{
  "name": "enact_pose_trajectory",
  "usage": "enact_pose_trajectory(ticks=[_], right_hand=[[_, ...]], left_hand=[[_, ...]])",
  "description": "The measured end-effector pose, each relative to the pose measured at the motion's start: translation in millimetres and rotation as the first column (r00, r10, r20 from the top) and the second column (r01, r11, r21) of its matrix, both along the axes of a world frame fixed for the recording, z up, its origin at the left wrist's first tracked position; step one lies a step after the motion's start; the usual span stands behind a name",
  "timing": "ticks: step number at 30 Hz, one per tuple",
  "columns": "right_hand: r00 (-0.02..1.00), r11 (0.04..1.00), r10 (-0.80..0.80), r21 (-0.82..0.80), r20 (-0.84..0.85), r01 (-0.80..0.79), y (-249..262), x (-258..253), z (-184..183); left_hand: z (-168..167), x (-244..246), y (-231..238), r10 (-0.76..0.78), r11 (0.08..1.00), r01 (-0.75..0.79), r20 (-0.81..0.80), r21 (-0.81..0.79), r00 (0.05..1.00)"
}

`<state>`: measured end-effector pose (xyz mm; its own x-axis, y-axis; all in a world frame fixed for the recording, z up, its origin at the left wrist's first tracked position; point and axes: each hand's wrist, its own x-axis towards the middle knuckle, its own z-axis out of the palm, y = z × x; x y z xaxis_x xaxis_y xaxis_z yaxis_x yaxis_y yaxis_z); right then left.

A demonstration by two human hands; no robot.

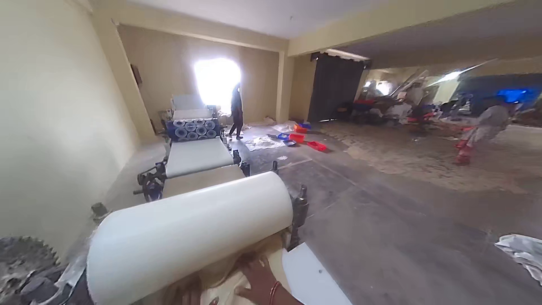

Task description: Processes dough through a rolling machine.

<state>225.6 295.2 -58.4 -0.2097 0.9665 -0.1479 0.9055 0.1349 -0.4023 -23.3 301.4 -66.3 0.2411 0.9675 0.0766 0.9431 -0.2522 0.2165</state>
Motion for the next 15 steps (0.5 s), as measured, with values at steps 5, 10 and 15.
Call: enact_pose_trajectory(ticks=[5,10,15], right_hand=[[0.993,0.999,-0.052,0.020,0.107,0.051,17,-6,10],[0.990,0.997,-0.077,-0.022,0.119,0.080,19,-19,25],[0.996,0.979,0.083,0.189,-0.014,-0.079,-6,-37,-1]], left_hand=[[-12,1,15,0.061,0.997,-0.063,-0.057,-0.041,0.997],[-14,-2,19,0.058,0.998,-0.060,-0.067,-0.027,0.996],[-8,-6,22,0.056,0.996,-0.060,-0.059,-0.059,0.997]])
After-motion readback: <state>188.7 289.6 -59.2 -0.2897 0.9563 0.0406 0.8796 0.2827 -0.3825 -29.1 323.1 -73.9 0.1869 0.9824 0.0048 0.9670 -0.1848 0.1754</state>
